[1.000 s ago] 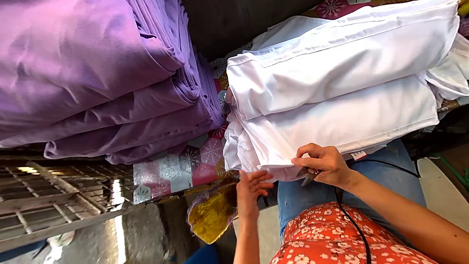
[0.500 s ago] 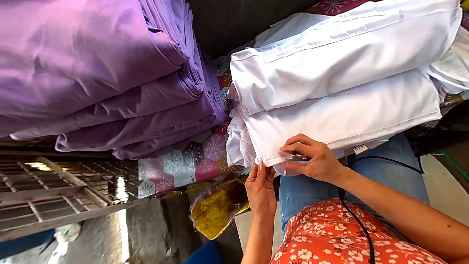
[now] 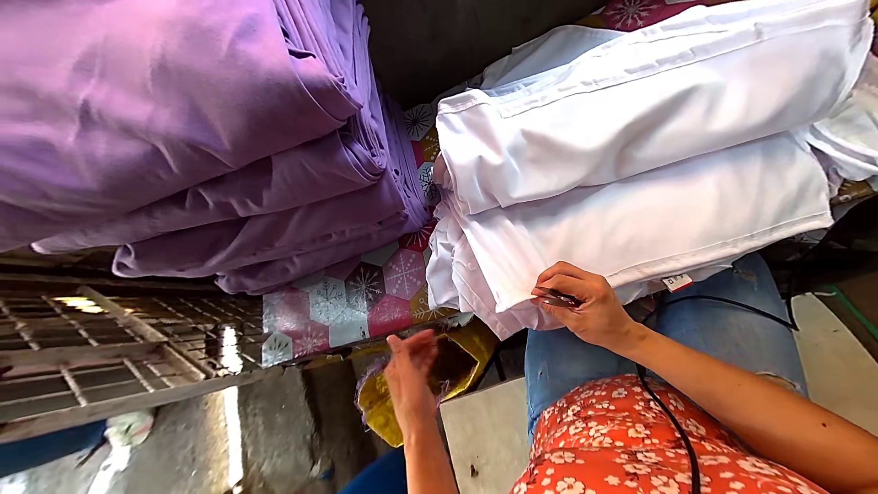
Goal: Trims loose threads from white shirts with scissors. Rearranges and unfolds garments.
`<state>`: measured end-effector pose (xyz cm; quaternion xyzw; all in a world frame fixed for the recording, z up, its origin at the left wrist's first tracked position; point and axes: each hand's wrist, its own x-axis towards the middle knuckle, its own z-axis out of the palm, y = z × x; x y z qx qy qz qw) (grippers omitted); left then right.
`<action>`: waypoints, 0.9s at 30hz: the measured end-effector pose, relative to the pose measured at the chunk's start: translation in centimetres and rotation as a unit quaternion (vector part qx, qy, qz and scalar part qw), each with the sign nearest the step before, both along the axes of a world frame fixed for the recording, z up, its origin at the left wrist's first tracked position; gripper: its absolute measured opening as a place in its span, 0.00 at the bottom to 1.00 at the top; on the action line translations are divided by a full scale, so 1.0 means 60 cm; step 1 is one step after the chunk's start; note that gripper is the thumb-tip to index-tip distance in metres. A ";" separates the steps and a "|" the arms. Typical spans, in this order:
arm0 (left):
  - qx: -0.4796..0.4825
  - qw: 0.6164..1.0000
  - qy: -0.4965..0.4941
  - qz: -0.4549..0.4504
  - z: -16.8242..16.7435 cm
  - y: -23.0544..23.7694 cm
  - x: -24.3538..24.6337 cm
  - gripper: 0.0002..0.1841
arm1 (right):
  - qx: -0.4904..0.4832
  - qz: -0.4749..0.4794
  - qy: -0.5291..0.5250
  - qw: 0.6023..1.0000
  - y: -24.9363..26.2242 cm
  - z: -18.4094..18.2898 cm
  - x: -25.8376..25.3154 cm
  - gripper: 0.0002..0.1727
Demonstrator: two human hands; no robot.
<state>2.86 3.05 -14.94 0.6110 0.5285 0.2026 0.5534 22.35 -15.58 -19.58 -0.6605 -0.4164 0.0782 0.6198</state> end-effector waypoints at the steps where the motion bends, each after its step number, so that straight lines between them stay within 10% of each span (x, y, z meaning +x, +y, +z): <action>1: -0.073 0.995 0.004 -0.069 0.019 -0.018 0.014 0.44 | 0.009 -0.001 -0.003 1.000 0.002 0.000 0.000 0.09; 3: -0.214 0.959 -0.072 -0.170 0.035 -0.068 0.053 0.48 | 0.023 0.001 -0.022 0.999 0.001 0.000 -0.004 0.08; 5: -0.285 0.927 -0.218 -0.111 0.023 -0.109 0.096 0.29 | 0.034 -0.004 -0.077 0.996 -0.001 -0.002 0.000 0.07; 11: -0.155 0.924 -0.350 0.014 0.015 -0.140 0.136 0.20 | 0.001 -0.061 -0.138 0.989 -0.025 -0.028 0.016 0.07; 15: -0.033 0.952 -0.273 -0.131 -0.011 -0.137 0.115 0.15 | 0.022 -0.064 -0.104 0.992 -0.019 -0.022 0.009 0.07; 21: 0.090 0.941 0.118 -0.303 -0.017 -0.188 0.147 0.19 | 0.035 -0.026 -0.317 0.948 0.035 0.062 -0.013 0.08; 24: 0.019 0.978 -0.119 -0.169 -0.034 -0.170 0.182 0.07 | 0.052 -0.063 -0.318 0.945 0.018 0.064 0.009 0.09; 27: -0.184 0.944 -0.259 -0.089 0.024 -0.128 0.252 0.17 | -0.078 -0.210 -0.321 0.920 -0.055 0.030 0.054 0.14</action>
